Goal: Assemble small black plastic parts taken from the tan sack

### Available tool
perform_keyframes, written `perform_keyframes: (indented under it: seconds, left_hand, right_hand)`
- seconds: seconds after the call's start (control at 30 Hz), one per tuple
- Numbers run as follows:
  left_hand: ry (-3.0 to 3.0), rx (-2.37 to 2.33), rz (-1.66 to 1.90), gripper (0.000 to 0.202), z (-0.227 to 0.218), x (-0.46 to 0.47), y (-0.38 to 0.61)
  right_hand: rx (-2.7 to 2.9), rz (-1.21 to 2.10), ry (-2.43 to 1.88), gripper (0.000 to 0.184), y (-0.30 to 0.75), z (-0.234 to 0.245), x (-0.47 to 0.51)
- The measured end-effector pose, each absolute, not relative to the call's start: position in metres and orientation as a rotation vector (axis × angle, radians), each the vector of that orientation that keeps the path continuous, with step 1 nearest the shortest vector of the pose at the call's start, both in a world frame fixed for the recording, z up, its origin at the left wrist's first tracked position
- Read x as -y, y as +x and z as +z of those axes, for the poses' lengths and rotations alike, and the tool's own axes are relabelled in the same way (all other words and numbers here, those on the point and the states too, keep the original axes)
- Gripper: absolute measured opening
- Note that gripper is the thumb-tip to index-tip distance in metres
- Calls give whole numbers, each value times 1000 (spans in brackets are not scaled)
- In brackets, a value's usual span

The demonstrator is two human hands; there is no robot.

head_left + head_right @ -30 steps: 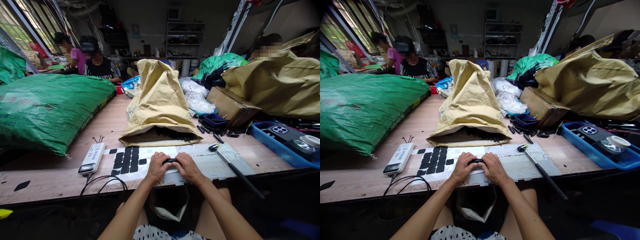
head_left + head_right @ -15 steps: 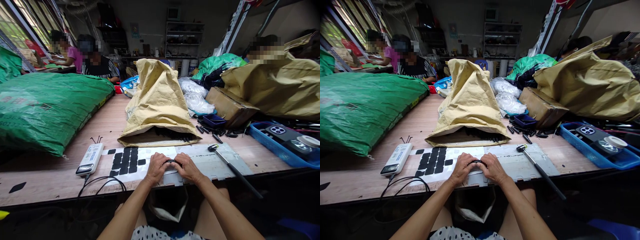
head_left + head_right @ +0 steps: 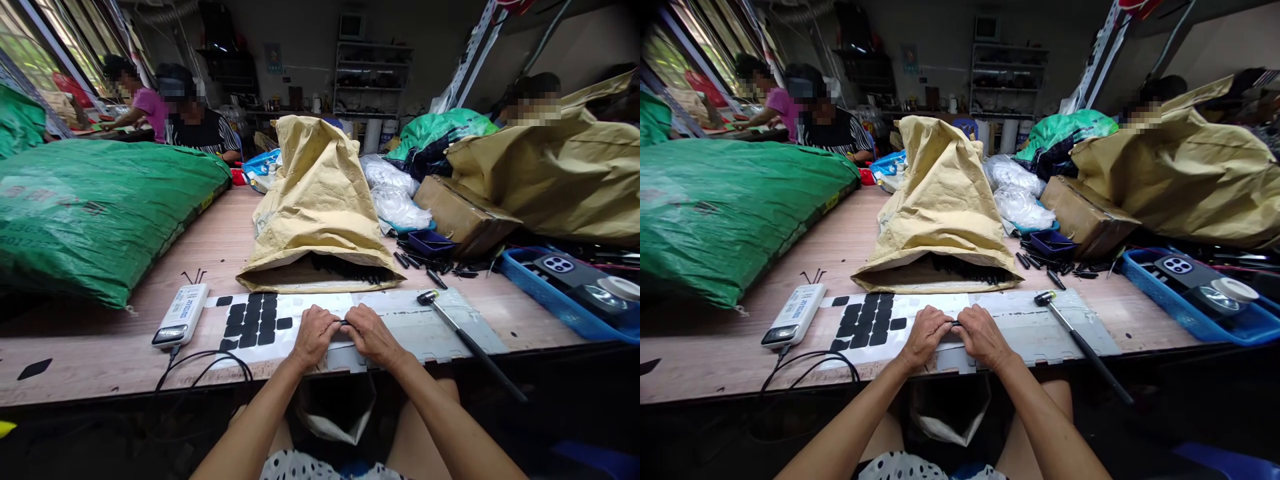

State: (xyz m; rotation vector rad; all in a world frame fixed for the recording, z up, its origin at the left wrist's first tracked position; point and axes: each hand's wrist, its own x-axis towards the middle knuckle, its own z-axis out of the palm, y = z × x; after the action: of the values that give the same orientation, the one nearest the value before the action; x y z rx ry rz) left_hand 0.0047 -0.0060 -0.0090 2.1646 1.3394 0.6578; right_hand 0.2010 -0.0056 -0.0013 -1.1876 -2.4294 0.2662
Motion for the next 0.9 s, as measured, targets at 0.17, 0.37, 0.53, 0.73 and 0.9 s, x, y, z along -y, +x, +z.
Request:
perform_keyframes:
  seconds: [0.17, 0.37, 0.53, 0.73, 0.9]
  left_hand:
    - [2120, -1314, 667, 29, -7, 5, 2]
    - [2034, -1288, 798, 32, -2, 8, 2]
    - [2048, -1303, 790, 24, -2, 7, 4]
    - [2032, -1301, 780, 23, 0, 7, 5]
    - [2026, -1302, 790, 23, -2, 5, 4]
  right_hand:
    - [2388, 296, -1169, 19, 198, -5, 7]
    - [2307, 349, -1207, 15, 212, -3, 6]
    - [2265, 455, -1225, 7, 225, 0, 7]
    - [2125, 424, -1296, 44, 257, 3, -6]
    - [2005, 348, -1434, 28, 279, -13, -22]
